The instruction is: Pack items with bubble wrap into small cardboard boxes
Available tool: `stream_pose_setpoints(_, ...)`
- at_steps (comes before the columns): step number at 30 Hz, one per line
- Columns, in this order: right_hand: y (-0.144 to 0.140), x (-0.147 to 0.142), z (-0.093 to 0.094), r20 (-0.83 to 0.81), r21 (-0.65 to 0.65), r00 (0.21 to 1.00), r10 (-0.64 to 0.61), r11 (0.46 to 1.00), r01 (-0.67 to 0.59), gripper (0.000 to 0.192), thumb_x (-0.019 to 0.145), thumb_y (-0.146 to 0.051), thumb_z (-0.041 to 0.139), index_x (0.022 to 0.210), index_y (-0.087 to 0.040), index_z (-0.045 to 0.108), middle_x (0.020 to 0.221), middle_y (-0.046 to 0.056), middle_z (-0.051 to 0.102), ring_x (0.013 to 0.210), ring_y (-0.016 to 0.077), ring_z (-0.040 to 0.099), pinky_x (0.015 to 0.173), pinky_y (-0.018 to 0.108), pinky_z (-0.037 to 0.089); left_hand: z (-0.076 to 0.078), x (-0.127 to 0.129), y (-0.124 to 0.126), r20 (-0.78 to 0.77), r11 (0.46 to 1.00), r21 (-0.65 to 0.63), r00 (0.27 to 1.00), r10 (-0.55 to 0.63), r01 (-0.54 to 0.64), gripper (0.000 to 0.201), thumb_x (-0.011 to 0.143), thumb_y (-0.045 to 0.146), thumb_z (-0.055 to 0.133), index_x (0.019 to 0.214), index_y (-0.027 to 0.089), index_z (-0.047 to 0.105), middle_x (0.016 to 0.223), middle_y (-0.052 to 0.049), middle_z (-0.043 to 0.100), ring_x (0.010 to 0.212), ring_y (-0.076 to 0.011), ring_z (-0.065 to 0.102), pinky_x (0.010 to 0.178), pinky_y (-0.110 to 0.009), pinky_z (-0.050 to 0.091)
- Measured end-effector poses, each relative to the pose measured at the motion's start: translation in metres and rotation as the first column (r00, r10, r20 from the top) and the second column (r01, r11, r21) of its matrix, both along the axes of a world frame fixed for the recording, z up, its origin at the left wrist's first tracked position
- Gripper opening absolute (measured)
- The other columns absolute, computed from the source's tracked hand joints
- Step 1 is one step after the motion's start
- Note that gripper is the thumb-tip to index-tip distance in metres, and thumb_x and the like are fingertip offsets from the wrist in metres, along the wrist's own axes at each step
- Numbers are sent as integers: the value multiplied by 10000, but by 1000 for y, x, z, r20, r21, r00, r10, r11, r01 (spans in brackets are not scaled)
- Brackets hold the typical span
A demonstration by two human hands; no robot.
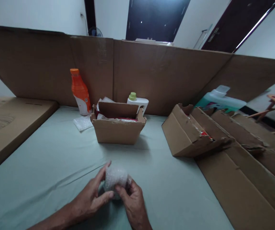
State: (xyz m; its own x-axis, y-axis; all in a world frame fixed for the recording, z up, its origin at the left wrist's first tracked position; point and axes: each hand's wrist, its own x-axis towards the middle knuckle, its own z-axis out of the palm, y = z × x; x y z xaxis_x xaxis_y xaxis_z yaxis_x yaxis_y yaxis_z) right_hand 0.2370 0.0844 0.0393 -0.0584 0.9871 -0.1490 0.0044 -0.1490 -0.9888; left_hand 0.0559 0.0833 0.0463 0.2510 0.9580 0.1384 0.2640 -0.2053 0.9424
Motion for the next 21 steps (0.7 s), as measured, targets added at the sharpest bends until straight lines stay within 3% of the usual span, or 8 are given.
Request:
stream_pose_setpoints(2, 10, 15, 7, 42, 26, 997, -60, 998, 59, 465, 765, -557, 757, 1047, -187, 745, 942, 92, 788, 883, 271, 737, 799, 357, 596, 25, -12, 31, -122, 957, 286, 989, 85, -47, 816, 865, 283, 692, 1570, 243, 283, 1335, -153, 627, 1173, -303, 624, 988, -427, 507)
stream_pose_setpoints(5, 30, 42, 28, 180, 139, 980, -89, 988, 64, 415, 792, -544, 738, 1021, -199, 755, 904, 82, 791, 786, 248, 743, 690, 309, 605, 65, -24, 89, -251, 725, 685, 908, 336, -79, 758, 883, 219, 651, 1551, 171, 295, 1439, -184, 544, 1390, -331, 448, 1133, -506, 374)
stream_pose_setpoints(7, 42, 58, 45, 297, 246, 950, -93, 969, 18, 372, 805, -523, 726, 1010, -215, 762, 850, 63, 788, 724, 235, 737, 632, 286, 599, 82, -27, 122, -336, 630, 775, 814, 474, -47, 585, 885, 159, 607, 1443, 88, 446, 1355, -213, 600, 1372, -353, 457, 1143, -547, 335)
stream_pose_setpoints(11, 64, 81, 81, 451, 483, 846, -284, 875, 36, 337, 778, -540, 740, 942, -247, 764, 815, 48, 787, 677, 234, 734, 600, 294, 606, 76, -25, 138, -493, 651, 756, 713, 499, 68, 227, 932, 78, 474, 986, 144, 685, 927, -100, 726, 958, -259, 662, 1128, -569, 310)
stream_pose_setpoints(14, 83, 85, 118, 446, 623, 728, -521, 765, 166, 391, 759, -567, 745, 1012, -269, 737, 891, 56, 792, 731, 255, 740, 629, 339, 617, 57, -25, 122, -447, 624, 779, 754, 481, 64, 236, 961, 82, 462, 992, 185, 672, 956, -54, 741, 932, -214, 664, 1185, -600, 175)
stream_pose_setpoints(16, 103, 78, 146, 453, 692, 672, -586, 707, 150, 399, 797, -528, 721, 1117, -289, 706, 1024, 59, 783, 857, 273, 739, 733, 381, 610, 50, -26, 115, -411, 610, 792, 775, 480, 42, 233, 961, 83, 477, 1041, 201, 662, 994, -45, 748, 954, -209, 665, 1195, -609, 133)
stream_pose_setpoints(18, 130, 64, 169, 532, 713, 677, -508, 700, -36, 347, 853, -462, 665, 1162, -305, 694, 1108, 47, 764, 947, 277, 718, 816, 403, 575, 48, -27, 114, -396, 610, 792, 783, 479, 27, 234, 956, 82, 484, 1045, 206, 661, 993, -42, 751, 945, -207, 666, 1198, -600, 139)
stream_pose_setpoints(21, 178, 34, 182, 761, 543, 622, -181, 703, -459, 261, 866, -307, 579, 1069, -293, 742, 1035, 16, 774, 890, 247, 702, 790, 362, 534, 49, -28, 120, -387, 611, 791, 793, 470, 24, 226, 958, 93, 491, 1039, 210, 667, 977, -38, 753, 937, -206, 671, 1205, -584, 140)
